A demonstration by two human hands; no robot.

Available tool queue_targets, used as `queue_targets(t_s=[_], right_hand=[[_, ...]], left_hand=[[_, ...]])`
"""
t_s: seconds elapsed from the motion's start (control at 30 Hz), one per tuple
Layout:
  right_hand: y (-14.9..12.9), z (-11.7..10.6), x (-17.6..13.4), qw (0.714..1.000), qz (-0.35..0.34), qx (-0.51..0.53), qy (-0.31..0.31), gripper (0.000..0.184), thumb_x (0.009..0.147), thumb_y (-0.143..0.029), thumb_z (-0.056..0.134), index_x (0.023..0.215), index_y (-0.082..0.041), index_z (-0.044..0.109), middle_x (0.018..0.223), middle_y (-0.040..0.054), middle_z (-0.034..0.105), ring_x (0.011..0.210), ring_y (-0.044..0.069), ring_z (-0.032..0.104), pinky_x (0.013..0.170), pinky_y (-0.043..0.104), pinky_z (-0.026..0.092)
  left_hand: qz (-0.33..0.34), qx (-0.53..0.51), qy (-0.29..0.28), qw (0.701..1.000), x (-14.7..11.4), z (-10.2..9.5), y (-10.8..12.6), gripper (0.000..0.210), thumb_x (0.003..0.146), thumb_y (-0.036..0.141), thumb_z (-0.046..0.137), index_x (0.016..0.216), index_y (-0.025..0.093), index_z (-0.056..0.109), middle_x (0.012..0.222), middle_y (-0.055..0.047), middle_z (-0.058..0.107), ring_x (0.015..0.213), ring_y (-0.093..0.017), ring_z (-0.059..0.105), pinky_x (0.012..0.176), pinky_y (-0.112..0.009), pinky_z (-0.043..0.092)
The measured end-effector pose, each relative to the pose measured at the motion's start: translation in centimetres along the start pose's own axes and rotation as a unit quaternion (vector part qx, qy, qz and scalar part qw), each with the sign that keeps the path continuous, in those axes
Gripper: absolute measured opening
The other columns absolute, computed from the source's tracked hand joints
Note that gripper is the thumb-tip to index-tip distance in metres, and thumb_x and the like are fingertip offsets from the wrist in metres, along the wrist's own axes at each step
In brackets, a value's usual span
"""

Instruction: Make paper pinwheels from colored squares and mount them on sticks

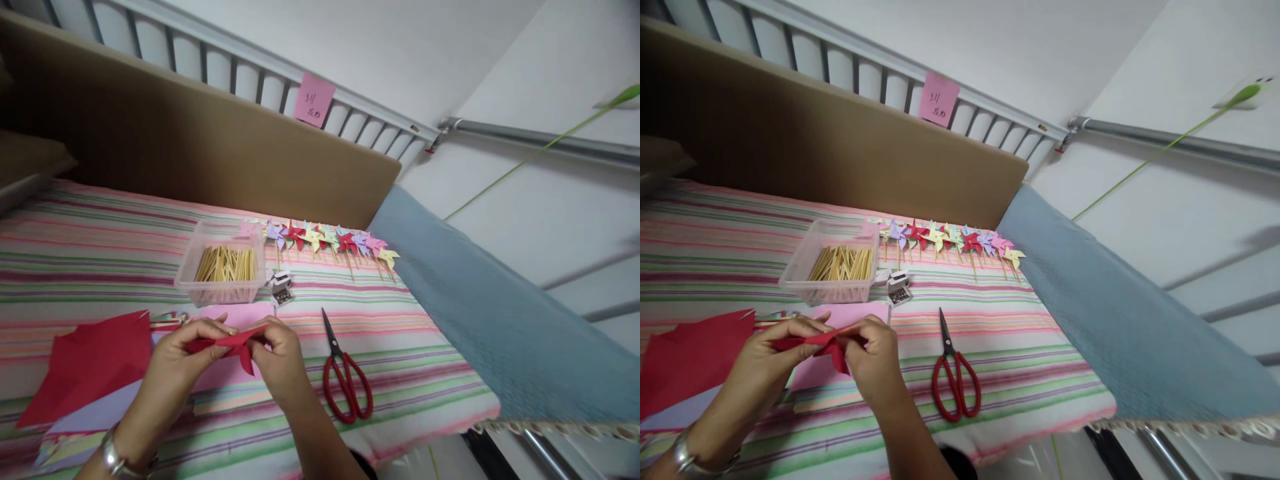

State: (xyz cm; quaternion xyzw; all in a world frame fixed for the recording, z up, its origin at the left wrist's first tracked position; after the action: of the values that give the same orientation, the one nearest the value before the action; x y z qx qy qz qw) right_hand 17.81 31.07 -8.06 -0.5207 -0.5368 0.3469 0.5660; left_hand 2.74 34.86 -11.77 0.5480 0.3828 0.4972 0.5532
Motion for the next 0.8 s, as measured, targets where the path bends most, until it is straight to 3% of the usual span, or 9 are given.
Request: queue_targets(t_s=[0.13, 0.27, 0.5, 0.8], right_hand=[[-0.2, 0.0, 0.0, 1.000, -0.007, 0.004, 0.001, 0.027, 0.068, -0.004, 0.059, 0.075, -0.020, 0.078, 0.068, 0.0000, 0.062, 0.067, 0.013, 0.059, 0.065, 0.022, 0.046], [0.0, 0.0, -0.1, 1.000, 0.000, 0.014, 0.014, 0.029, 0.066, -0.002, 0.059, 0.074, -0.022, 0.078, 0.065, -0.0015, 0.060, 0.065, 0.012, 0.057, 0.064, 0.021, 0.047], [0.3, -0.3, -0.1, 0.999, 0.007, 0.011, 0.037, 0.025, 0.066, -0.005, 0.063, 0.072, -0.023, 0.079, 0.064, -0.0010, 0.062, 0.065, 0.014, 0.059, 0.063, 0.021, 0.047], [0.5, -0.1, -0.1, 0.999, 0.012, 0.012, 0.032, 0.031, 0.066, 0.000, 0.063, 0.075, -0.025, 0.080, 0.065, -0.0008, 0.066, 0.067, 0.014, 0.061, 0.063, 0.021, 0.047]], left_hand=[[-0.019, -0.006, 0.022, 1.000, 0.1, -0.7, -0.8, 0.010, 0.065, 0.030, 0.077, 0.069, 0.023, 0.071, 0.084, -0.003, 0.073, 0.086, -0.021, 0.067, 0.080, -0.028, 0.053], [-0.024, 0.029, 0.029, 0.999, 0.1, -1.1, -0.9, 0.013, 0.063, 0.035, 0.078, 0.067, 0.024, 0.071, 0.083, -0.002, 0.074, 0.083, -0.022, 0.067, 0.075, -0.026, 0.054], [-0.027, 0.070, 0.024, 0.997, 0.0, -1.5, -1.2, 0.017, 0.061, 0.040, 0.079, 0.068, 0.027, 0.072, 0.085, 0.000, 0.075, 0.092, -0.024, 0.065, 0.090, -0.034, 0.050], [-0.047, 0.050, 0.030, 0.997, -0.2, -1.4, -1.4, 0.019, 0.060, 0.041, 0.080, 0.065, 0.025, 0.072, 0.084, -0.001, 0.075, 0.089, -0.026, 0.066, 0.090, -0.036, 0.050]])
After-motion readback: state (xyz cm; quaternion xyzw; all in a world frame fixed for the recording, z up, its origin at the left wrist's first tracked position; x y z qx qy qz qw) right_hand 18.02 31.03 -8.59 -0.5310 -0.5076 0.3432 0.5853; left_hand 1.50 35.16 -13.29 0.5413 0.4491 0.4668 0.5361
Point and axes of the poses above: each hand's wrist, its own x-axis towards the middle knuckle, its own z-axis out of the palm, y = z × x, the point moved 10 cm from there along x, towards the middle knuckle
